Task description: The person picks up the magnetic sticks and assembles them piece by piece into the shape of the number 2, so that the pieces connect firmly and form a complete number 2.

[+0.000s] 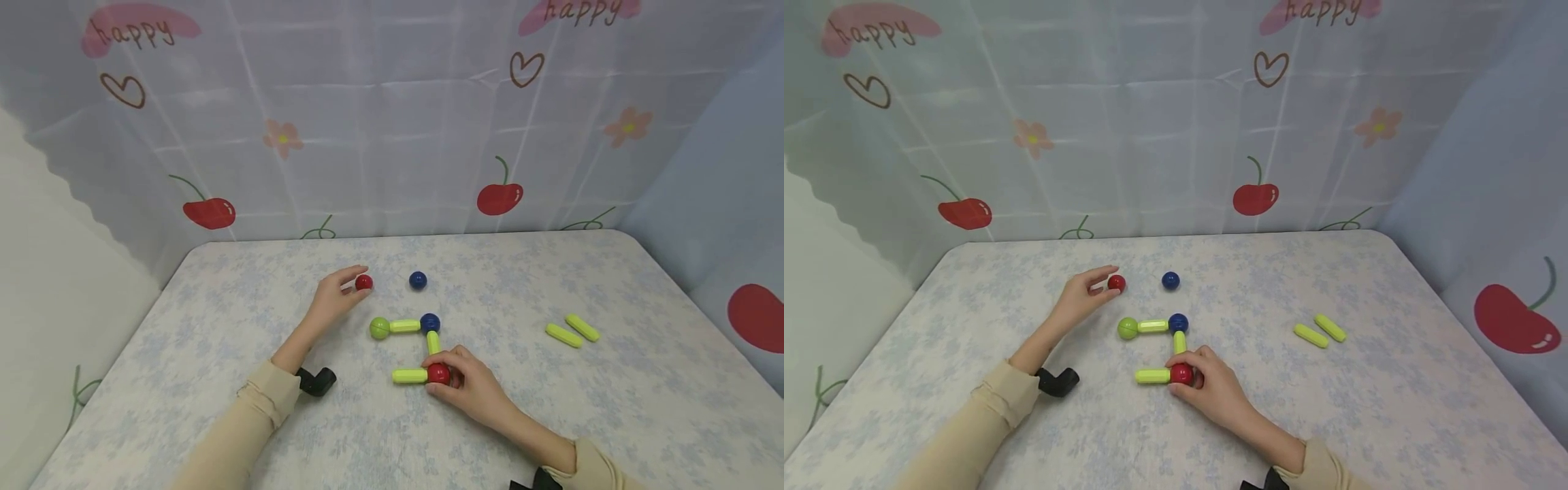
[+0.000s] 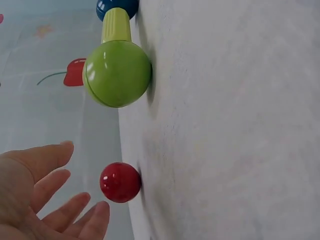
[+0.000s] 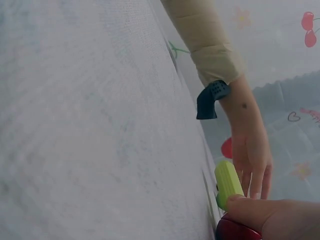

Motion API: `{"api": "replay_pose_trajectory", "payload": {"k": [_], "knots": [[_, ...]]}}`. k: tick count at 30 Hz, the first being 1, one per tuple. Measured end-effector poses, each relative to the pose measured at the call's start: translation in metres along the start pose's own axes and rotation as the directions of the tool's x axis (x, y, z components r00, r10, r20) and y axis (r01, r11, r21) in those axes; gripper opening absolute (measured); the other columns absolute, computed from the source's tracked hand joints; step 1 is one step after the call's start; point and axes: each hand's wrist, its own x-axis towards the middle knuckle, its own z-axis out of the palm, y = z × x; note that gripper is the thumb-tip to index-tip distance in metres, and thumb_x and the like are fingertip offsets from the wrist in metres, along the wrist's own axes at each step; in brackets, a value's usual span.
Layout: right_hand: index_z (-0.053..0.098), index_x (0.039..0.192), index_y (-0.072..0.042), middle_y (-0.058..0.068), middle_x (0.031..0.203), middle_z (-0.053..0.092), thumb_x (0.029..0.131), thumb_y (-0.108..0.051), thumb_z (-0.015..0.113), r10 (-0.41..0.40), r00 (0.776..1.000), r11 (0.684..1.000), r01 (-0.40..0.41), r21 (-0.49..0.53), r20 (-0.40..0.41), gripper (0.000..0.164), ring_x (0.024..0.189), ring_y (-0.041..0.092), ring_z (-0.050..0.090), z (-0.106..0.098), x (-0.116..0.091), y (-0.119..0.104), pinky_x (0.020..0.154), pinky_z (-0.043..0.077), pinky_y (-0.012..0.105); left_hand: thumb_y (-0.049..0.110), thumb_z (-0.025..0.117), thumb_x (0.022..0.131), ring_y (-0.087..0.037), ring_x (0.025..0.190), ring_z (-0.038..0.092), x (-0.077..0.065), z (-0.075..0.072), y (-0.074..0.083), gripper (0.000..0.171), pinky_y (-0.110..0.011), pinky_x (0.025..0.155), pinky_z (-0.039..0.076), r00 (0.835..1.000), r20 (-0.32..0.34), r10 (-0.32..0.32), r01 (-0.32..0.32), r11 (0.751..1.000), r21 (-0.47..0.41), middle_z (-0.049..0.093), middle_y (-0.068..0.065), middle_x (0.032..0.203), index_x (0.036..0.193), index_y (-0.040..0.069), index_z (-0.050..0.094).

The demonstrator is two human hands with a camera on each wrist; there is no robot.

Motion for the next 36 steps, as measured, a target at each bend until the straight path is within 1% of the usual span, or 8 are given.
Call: {"api": "replay_pose_trajectory", "payload": {"k": [3, 6, 11, 15, 20, 25, 31, 36], "knots": [[0.067, 0.104, -0.02, -0.005, 0.078, 0.043, 0.077, -0.019, 0.078, -0.003, 1.0, 1.0, 0.003, 0.003, 0.003, 0.029, 0.062, 0.009, 0.04, 0.001, 0.0, -0.001, 0.052, 0.039, 0.023, 0.005, 0.069, 0.085, -0.028, 0.119, 0.046, 0.008, 0.004, 0.0, 0.05, -0.038, 0.09, 0.045, 0.999, 0.035, -0.028, 0.024, 0.995, 0.097, 0.045, -0.015, 0.137, 0.132, 0.001, 0.052], [0.067, 0.104, -0.019, -0.004, 0.078, 0.043, 0.077, -0.019, 0.078, -0.003, 1.0, 1.0, 0.003, 0.005, 0.002, 0.029, 0.062, 0.009, 0.04, 0.001, 0.0, -0.001, 0.052, 0.038, 0.023, 0.005, 0.069, 0.085, -0.027, 0.112, 0.05, 0.013, 0.007, -0.001, 0.051, -0.04, 0.089, 0.044, 0.996, 0.064, -0.059, 0.045, 0.979, 0.2, 0.048, -0.015, 0.135, 0.133, 0.004, 0.052], [0.067, 0.105, -0.019, -0.004, 0.078, 0.043, 0.077, -0.02, 0.078, 0.004, 1.0, 1.0, -0.004, 0.007, 0.008, 0.03, 0.062, 0.009, 0.041, 0.001, 0.001, -0.002, 0.052, 0.039, 0.023, 0.003, 0.065, 0.087, -0.027, 0.115, 0.049, 0.015, 0.01, -0.004, 0.042, -0.041, 0.091, 0.042, 0.993, 0.058, -0.102, 0.083, 0.96, 0.269, 0.053, -0.015, 0.128, 0.128, 0.005, 0.057], [0.067, 0.105, -0.019, -0.004, 0.078, 0.044, 0.077, -0.02, 0.078, -0.002, 1.0, 1.0, 0.002, 0.009, 0.007, 0.029, 0.062, 0.009, 0.04, 0.001, 0.001, -0.002, 0.052, 0.039, 0.023, 0.001, 0.064, 0.086, -0.028, 0.114, 0.05, 0.013, 0.011, -0.006, 0.037, -0.041, 0.091, 0.043, 0.996, 0.04, -0.074, 0.058, 0.948, 0.313, 0.057, -0.015, 0.123, 0.123, 0.006, 0.062], [0.067, 0.105, -0.019, -0.004, 0.078, 0.043, 0.078, -0.02, 0.078, -0.012, 1.0, 1.0, 0.012, 0.014, 0.007, 0.029, 0.062, 0.01, 0.04, 0.001, 0.001, -0.002, 0.052, 0.039, 0.023, 0.001, 0.068, 0.084, -0.023, 0.1, 0.055, 0.008, 0.01, -0.008, 0.034, -0.038, 0.082, 0.046, 0.998, 0.051, -0.035, 0.015, 0.935, 0.355, 0.06, -0.013, 0.117, 0.118, 0.006, 0.065], [0.067, 0.105, -0.019, -0.004, 0.078, 0.044, 0.077, -0.019, 0.078, -0.006, 1.0, 1.0, 0.006, 0.012, 0.007, 0.03, 0.062, 0.009, 0.04, 0.001, 0.001, -0.001, 0.052, 0.038, 0.023, 0.007, 0.07, 0.085, -0.021, 0.089, 0.057, 0.0, 0.008, -0.008, 0.034, -0.036, 0.075, 0.048, 0.999, 0.044, -0.028, 0.013, 0.95, 0.312, 0.062, -0.011, 0.114, 0.119, 0.007, 0.065], [0.067, 0.105, -0.019, -0.004, 0.078, 0.044, 0.077, -0.018, 0.078, 0.002, 1.0, 1.0, -0.002, 0.01, 0.012, 0.03, 0.063, 0.01, 0.04, 0.0, 0.001, -0.002, 0.052, 0.038, 0.023, 0.012, 0.068, 0.087, -0.023, 0.09, 0.06, -0.017, 0.001, -0.005, 0.035, -0.037, 0.074, 0.049, 1.0, 0.026, 0.003, -0.007, 0.983, 0.183, 0.065, -0.008, 0.106, 0.121, 0.005, 0.063], [0.067, 0.105, -0.02, -0.004, 0.079, 0.044, 0.077, -0.018, 0.078, 0.016, 1.0, 1.0, -0.016, 0.009, 0.014, 0.03, 0.063, 0.01, 0.04, -0.001, 0.0, -0.003, 0.053, 0.039, 0.023, 0.014, 0.069, 0.087, -0.022, 0.09, 0.059, -0.03, -0.005, -0.002, 0.035, -0.036, 0.072, 0.048, 0.999, 0.021, 0.036, -0.038, 0.993, 0.109, 0.066, -0.006, 0.102, 0.121, 0.006, 0.063]]}}
